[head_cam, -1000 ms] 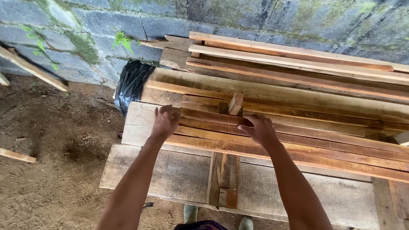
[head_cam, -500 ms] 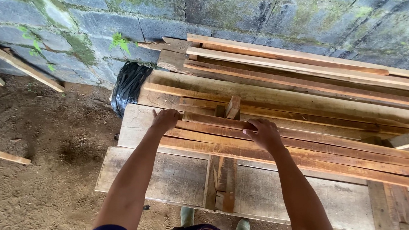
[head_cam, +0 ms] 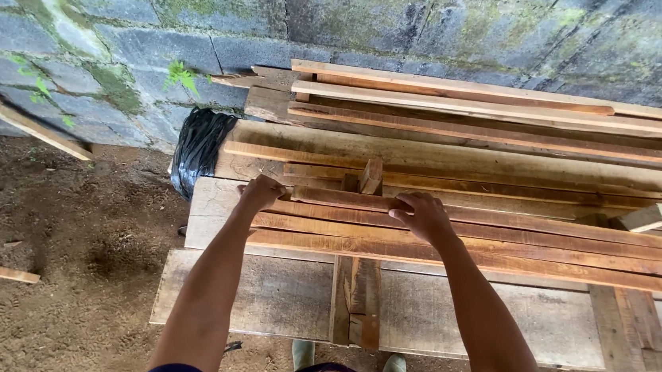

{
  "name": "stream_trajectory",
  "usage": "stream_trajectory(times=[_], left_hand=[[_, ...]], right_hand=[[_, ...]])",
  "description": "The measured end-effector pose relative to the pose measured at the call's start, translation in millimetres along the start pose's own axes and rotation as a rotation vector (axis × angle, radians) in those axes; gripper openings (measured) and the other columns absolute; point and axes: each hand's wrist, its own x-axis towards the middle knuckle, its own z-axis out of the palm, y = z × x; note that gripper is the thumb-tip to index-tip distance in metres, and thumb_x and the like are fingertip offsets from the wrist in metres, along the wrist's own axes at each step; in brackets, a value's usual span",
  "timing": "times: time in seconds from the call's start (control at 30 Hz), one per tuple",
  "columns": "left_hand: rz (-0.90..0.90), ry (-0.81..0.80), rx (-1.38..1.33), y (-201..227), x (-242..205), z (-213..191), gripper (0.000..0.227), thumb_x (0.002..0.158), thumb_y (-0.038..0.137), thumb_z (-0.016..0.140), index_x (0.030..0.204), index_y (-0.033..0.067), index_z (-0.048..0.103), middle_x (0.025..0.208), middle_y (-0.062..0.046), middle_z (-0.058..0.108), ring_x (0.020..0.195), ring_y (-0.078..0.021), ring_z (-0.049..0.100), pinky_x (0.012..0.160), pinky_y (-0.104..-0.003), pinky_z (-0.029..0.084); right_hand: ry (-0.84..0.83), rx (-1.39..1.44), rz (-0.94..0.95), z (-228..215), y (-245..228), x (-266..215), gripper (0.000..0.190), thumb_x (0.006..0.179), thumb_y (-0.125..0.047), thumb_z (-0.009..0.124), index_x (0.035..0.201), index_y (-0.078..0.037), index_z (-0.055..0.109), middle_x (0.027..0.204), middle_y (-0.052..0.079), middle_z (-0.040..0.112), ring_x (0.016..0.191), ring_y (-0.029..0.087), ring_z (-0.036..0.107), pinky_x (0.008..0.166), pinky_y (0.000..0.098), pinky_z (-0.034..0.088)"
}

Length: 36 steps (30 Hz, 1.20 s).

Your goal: Arranging and bundling sharpened wooden stakes using rubber ties on a workshop table.

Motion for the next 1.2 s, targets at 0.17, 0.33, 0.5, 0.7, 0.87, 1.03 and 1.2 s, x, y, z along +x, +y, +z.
stream_trajectory(times=[0.17, 0.33, 0.5, 0.7, 0.87, 1.03, 1.2], left_hand=[[-0.039, 0.008, 0.041, -40, 21, -2, 0.029, 0.093, 0.049, 0.062, 0.116, 0.0399, 0.078, 0.121, -0.006, 0.077, 0.129, -0.0340, 0.063, 0.111, -0.051, 0.042], [-0.113, 0.084, -0.111, -90, 37, 14, 0.029, 0.093, 0.051, 0.061, 0.113, 0.0407, 0.079, 0.113, -0.007, 0.078, 0.120, -0.0348, 0.068, 0.103, -0.050, 0.052], [-0.201, 0.147, -0.752, -87, 16, 28, 0.045, 0.097, 0.038, 0.055, 0.130, 0.0121, 0.071, 0.114, -0.022, 0.068, 0.107, -0.0370, 0.065, 0.092, -0.053, 0.056], [-0.147, 0.171, -0.714, -58, -17, 22, 0.038, 0.090, 0.046, 0.065, 0.118, 0.0260, 0.079, 0.113, -0.018, 0.074, 0.111, -0.0373, 0.066, 0.094, -0.049, 0.054], [-0.169, 0.205, -0.504, -81, 28, 46, 0.033, 0.093, 0.045, 0.064, 0.118, 0.0307, 0.080, 0.112, -0.015, 0.076, 0.116, -0.0394, 0.066, 0.098, -0.050, 0.054], [-0.221, 0.238, -0.512, -93, 38, 56, 0.037, 0.092, 0.046, 0.060, 0.120, 0.0295, 0.079, 0.114, -0.015, 0.076, 0.118, -0.0395, 0.066, 0.100, -0.050, 0.053], [-0.242, 0.317, -0.559, -87, 27, 51, 0.043, 0.093, 0.044, 0.056, 0.123, 0.0211, 0.077, 0.113, -0.021, 0.074, 0.117, -0.0446, 0.065, 0.103, -0.054, 0.051]], right_hand=[[0.011, 0.014, -0.017, -2, -33, 7, 0.053, 0.094, -0.056, 0.064, 0.139, -0.028, 0.066, 0.133, 0.014, 0.069, 0.130, 0.032, 0.061, 0.110, 0.0473, 0.044], [-0.008, 0.008, -0.058, 13, -48, 17, 0.054, 0.095, -0.058, 0.062, 0.137, -0.025, 0.068, 0.130, 0.013, 0.070, 0.128, 0.030, 0.063, 0.108, 0.0459, 0.046], [0.037, 0.241, 0.041, 31, -40, 27, 0.056, 0.085, -0.052, 0.078, 0.130, -0.019, 0.073, 0.121, 0.013, 0.074, 0.120, 0.033, 0.068, 0.103, 0.0471, 0.052], [0.278, 0.087, -0.141, 24, -50, 5, 0.052, 0.092, -0.058, 0.069, 0.127, -0.019, 0.073, 0.117, 0.014, 0.072, 0.115, 0.033, 0.067, 0.101, 0.0480, 0.050], [0.449, -0.050, -0.219, 52, -37, 14, 0.052, 0.097, -0.062, 0.059, 0.128, -0.022, 0.071, 0.115, 0.008, 0.071, 0.114, 0.029, 0.065, 0.100, 0.0461, 0.048], [0.696, -0.315, -0.379, 68, -36, 22, 0.045, 0.099, -0.054, 0.057, 0.121, -0.017, 0.071, 0.102, 0.007, 0.071, 0.103, 0.025, 0.069, 0.094, 0.0419, 0.052], [0.856, -0.475, -0.472, 88, -30, 41, 0.026, 0.095, -0.050, 0.065, 0.096, -0.023, 0.068, 0.084, -0.002, 0.070, 0.083, 0.018, 0.073, 0.080, 0.0330, 0.057]])
